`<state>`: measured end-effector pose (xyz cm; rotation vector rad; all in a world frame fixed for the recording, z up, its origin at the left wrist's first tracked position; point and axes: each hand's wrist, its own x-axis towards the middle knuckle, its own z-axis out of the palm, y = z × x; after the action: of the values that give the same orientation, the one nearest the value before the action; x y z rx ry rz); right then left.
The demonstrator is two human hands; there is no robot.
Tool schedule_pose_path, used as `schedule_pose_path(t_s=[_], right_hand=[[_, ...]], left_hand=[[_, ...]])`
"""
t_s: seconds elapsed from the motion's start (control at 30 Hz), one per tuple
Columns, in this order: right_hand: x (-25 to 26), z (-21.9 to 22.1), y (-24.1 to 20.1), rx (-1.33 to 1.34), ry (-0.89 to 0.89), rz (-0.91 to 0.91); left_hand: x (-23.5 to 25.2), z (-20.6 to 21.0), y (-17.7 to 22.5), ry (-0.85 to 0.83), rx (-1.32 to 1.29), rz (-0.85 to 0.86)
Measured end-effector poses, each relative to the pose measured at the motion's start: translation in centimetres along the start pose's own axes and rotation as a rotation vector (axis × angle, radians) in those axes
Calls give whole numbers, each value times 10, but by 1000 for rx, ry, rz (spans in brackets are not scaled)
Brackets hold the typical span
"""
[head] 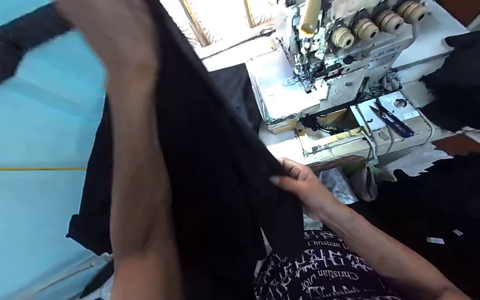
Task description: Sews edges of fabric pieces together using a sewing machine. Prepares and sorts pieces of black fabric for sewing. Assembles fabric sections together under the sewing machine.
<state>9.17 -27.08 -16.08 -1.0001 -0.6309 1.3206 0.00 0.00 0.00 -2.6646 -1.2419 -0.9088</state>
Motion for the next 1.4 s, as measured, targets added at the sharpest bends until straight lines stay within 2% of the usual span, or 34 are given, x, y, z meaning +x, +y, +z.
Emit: schedule_pose_path(t_s=[0.1,0.23,0.37,0.5,0.63,0.77,1.03,1.17,1.4], right_hand=[[8,-26,20,141,274,204],[-1,-53,34,113,388,298],[1,-55,22,-70,250,180],[20,-66,7,-534,212,29],[31,-74,-12,-899,199,-57],[36,-80,-18,-1034,232,-125],[40,-90,-17,-671,188,-98],[41,-93,-17,-597,150,-86],[41,-85,-17,-518,150,-103]], left_hand=[[-11,47,-8,-266,-3,146],[-65,79,-26,-377,-112,215],[-112,70,-50,-326,-219,227],[-157,38,-63,-265,-315,156],[-190,17,-72,-320,-381,27],[-204,19,-78,-382,-413,-70],[-210,46,-73,-612,-418,-197],[-213,50,-69,-602,-373,-189],[-220,37,-52,-518,-370,-65]])
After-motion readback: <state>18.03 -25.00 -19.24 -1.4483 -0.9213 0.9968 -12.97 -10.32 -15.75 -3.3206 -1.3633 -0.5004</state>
